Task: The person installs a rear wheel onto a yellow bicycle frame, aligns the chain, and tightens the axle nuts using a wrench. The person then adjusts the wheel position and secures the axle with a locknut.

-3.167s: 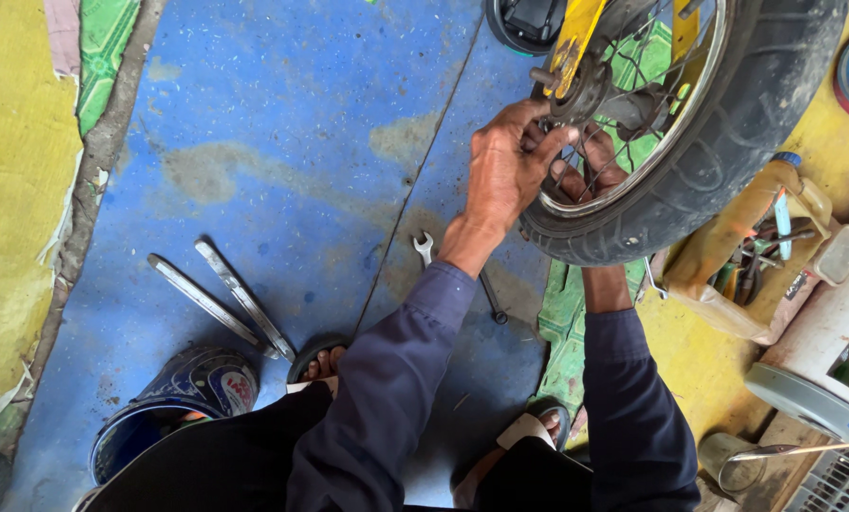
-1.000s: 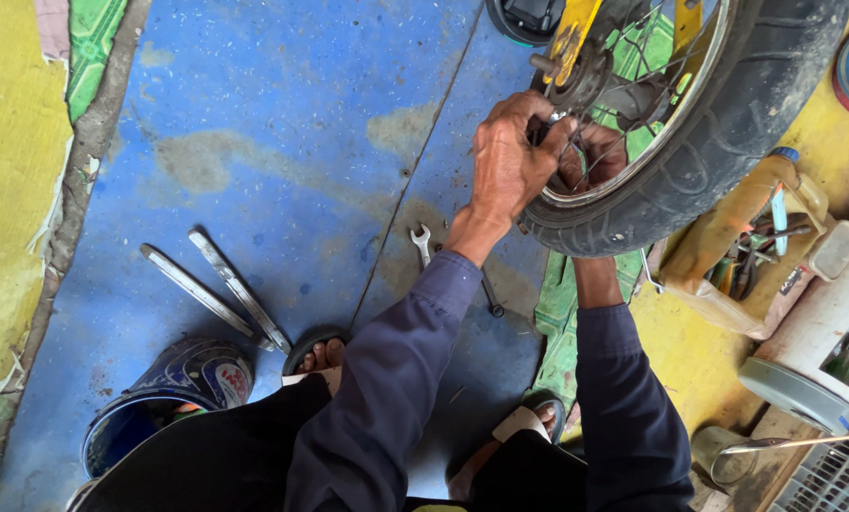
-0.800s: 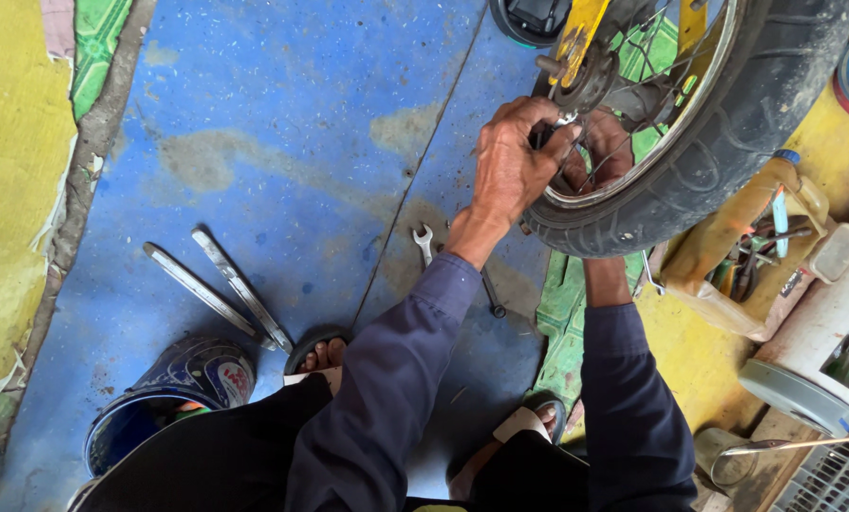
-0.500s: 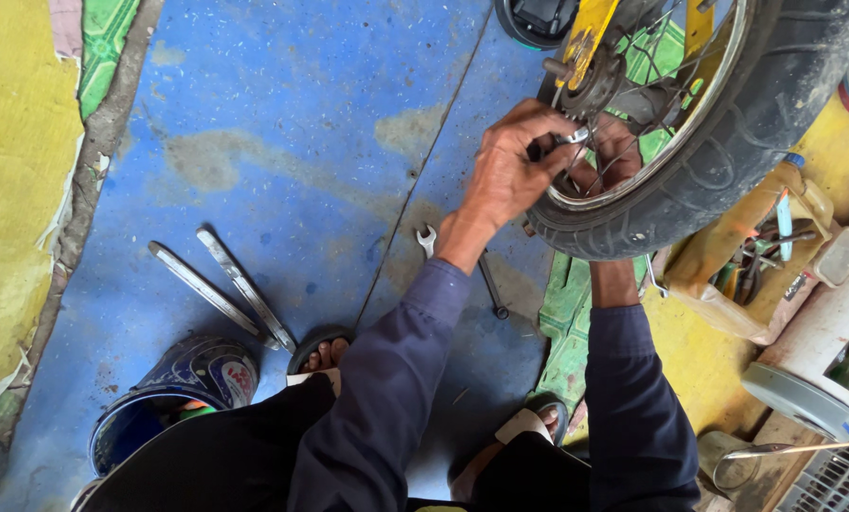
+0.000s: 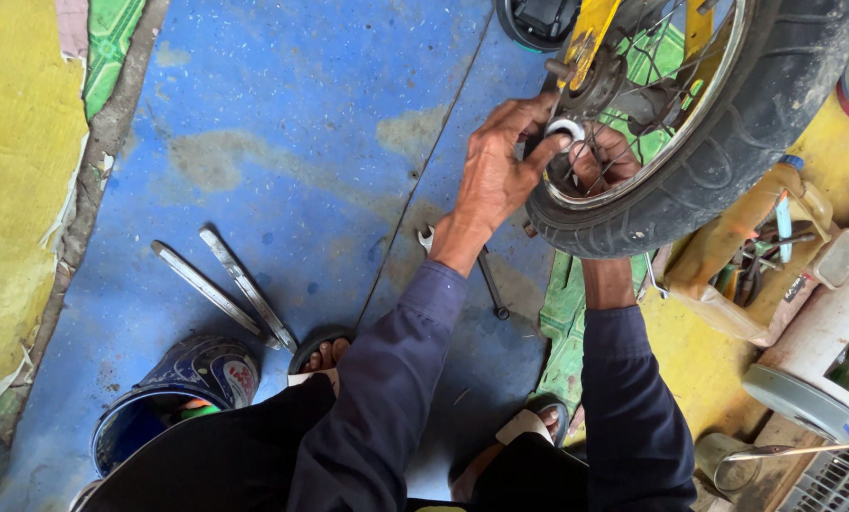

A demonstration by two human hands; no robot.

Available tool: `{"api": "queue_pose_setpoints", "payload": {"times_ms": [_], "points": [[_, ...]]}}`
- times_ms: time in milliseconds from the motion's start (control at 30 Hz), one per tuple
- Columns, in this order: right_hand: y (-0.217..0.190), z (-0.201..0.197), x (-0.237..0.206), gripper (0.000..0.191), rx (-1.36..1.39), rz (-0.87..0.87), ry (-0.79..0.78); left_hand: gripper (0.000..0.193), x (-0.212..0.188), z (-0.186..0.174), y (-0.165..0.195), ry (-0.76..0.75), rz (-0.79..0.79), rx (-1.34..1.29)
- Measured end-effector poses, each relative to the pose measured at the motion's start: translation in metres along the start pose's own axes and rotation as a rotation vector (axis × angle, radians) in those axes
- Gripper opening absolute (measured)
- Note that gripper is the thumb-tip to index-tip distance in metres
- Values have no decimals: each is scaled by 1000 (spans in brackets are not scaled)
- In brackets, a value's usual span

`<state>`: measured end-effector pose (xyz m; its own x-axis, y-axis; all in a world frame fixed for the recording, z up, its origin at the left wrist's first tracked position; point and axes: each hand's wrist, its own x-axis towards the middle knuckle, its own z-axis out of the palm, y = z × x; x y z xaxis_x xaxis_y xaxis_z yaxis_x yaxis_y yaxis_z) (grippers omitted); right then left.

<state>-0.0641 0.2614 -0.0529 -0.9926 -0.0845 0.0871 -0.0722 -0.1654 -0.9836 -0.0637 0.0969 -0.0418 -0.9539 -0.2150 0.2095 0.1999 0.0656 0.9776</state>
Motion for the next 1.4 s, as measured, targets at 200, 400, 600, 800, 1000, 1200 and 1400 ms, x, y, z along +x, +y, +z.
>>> {"api": "queue_pose_setpoints", "payload": {"times_ms": [200,400,600,800,1000,1200,1400], "points": [[-3,2,2,25,-7,-2,6,49,-1,-10,9,-139,98,-7],[-1,-6,0,34,169,101,-44,51,2,4,-16,-137,-57,-181],[16,-17,-2,41,-137,-20,-46,56,6,3,-50,-241,-237,-638],[23,-20,0,42,-238,-40,-56,53,13,-2,-55,-315,-201,-559],[18,-15,0,37,-287,-102,-74,56,20,-2,-45,-313,-225,-392],[14,-10,1,36,-304,-123,-63,51,27,-2,-29,-264,-58,-24],[7,-5,-1,40,-284,-107,-51,48,28,7,-10,-180,-68,-13]]}}
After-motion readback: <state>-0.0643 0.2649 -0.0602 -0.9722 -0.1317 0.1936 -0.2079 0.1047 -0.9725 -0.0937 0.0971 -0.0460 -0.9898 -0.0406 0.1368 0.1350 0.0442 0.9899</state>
